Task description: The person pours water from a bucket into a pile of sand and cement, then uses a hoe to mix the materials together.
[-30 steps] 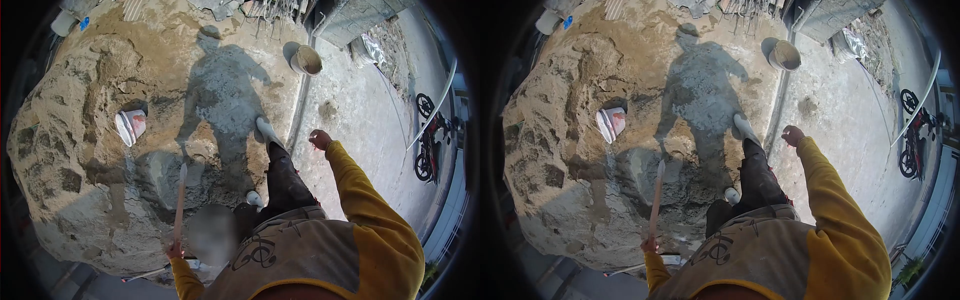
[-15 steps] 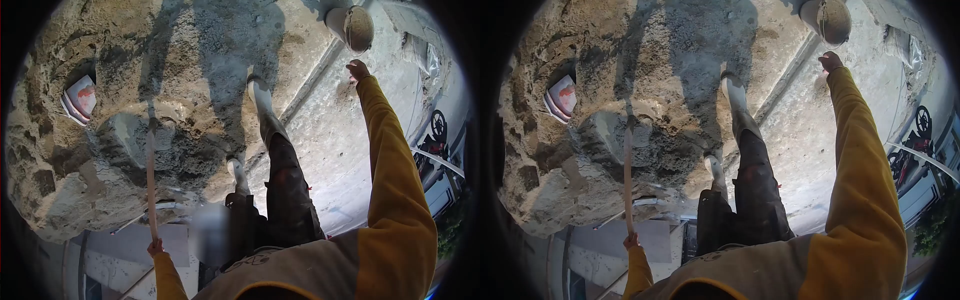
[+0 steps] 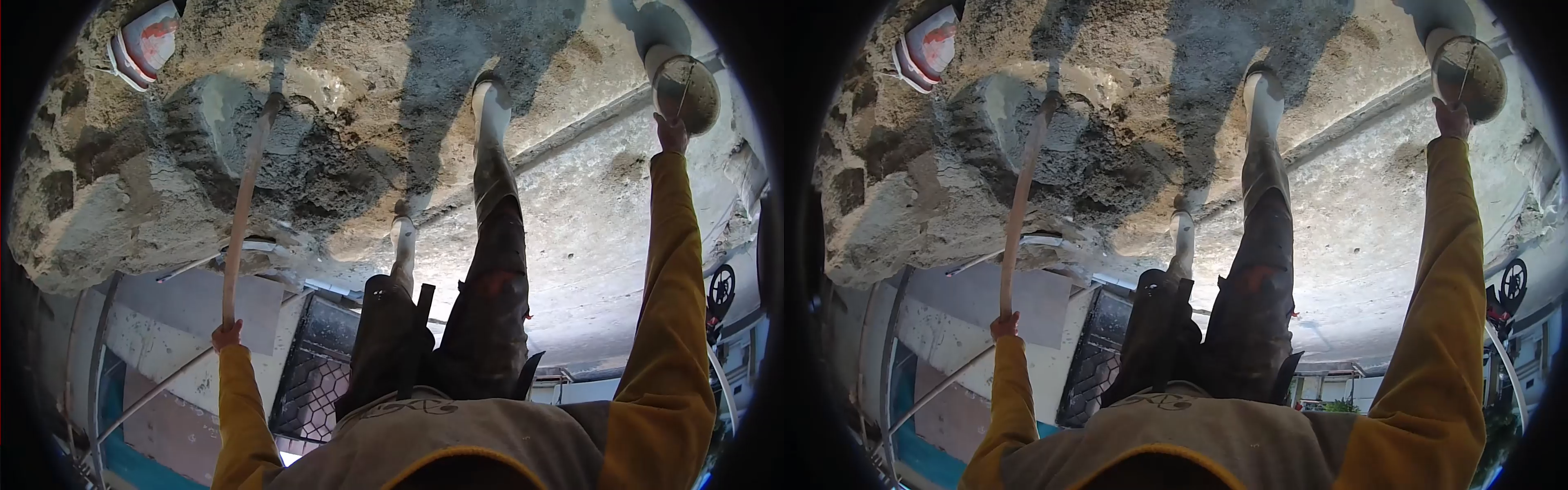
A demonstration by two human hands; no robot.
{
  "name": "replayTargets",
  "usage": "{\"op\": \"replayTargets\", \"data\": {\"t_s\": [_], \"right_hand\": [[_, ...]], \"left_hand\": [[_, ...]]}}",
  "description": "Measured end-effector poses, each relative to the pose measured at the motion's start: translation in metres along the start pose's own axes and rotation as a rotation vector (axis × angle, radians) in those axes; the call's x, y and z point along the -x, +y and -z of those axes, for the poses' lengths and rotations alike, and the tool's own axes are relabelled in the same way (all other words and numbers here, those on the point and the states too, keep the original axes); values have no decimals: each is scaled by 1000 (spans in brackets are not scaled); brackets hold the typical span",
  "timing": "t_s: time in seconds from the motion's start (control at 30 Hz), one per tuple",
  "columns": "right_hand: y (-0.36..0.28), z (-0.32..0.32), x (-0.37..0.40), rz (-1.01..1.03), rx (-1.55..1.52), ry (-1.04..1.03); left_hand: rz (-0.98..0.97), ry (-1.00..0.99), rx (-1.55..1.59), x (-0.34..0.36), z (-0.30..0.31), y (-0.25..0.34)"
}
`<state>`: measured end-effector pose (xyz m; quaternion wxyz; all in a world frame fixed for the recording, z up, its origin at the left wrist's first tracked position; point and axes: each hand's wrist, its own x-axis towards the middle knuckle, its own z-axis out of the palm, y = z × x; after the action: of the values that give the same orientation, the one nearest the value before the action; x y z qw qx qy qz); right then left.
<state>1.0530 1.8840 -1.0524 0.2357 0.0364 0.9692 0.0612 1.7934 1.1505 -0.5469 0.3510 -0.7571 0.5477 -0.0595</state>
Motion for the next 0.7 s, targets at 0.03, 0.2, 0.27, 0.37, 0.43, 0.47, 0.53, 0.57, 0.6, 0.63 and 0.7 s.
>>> {"op": "replayTargets", "data": {"t_s": [0.03,0.2,0.27,0.37,0.43,0.47,0.53,0.57,0.6,0.63,0.7], "right_hand": [[3,13,3,-57,-22,-28],[15,104,50,290,147,-148],[-12,138,105,203,-232,-144],[-16,149,153,184,-528,-95],[-70,192,243,-191,-682,-212],[-78,196,273,-202,-762,-230],[-99,202,334,-138,-802,-256],[-108,197,361,-63,-905,-263],[-119,188,382,-54,-900,-247],[-147,194,416,-73,-820,-258],[-180,179,460,42,-815,-327]], "left_hand": [[-47,9,51,-7,-2,-5],[-207,-117,175,24,23,30],[-360,-154,284,12,21,16],[-610,21,231,9,21,9],[-748,152,149,3,27,8],[-757,141,122,-10,25,3],[-764,112,80,-21,31,3],[-752,88,63,-16,35,4],[-749,84,72,-17,33,1],[-749,88,88,-21,31,0],[-759,119,90,-25,27,-4]]}}
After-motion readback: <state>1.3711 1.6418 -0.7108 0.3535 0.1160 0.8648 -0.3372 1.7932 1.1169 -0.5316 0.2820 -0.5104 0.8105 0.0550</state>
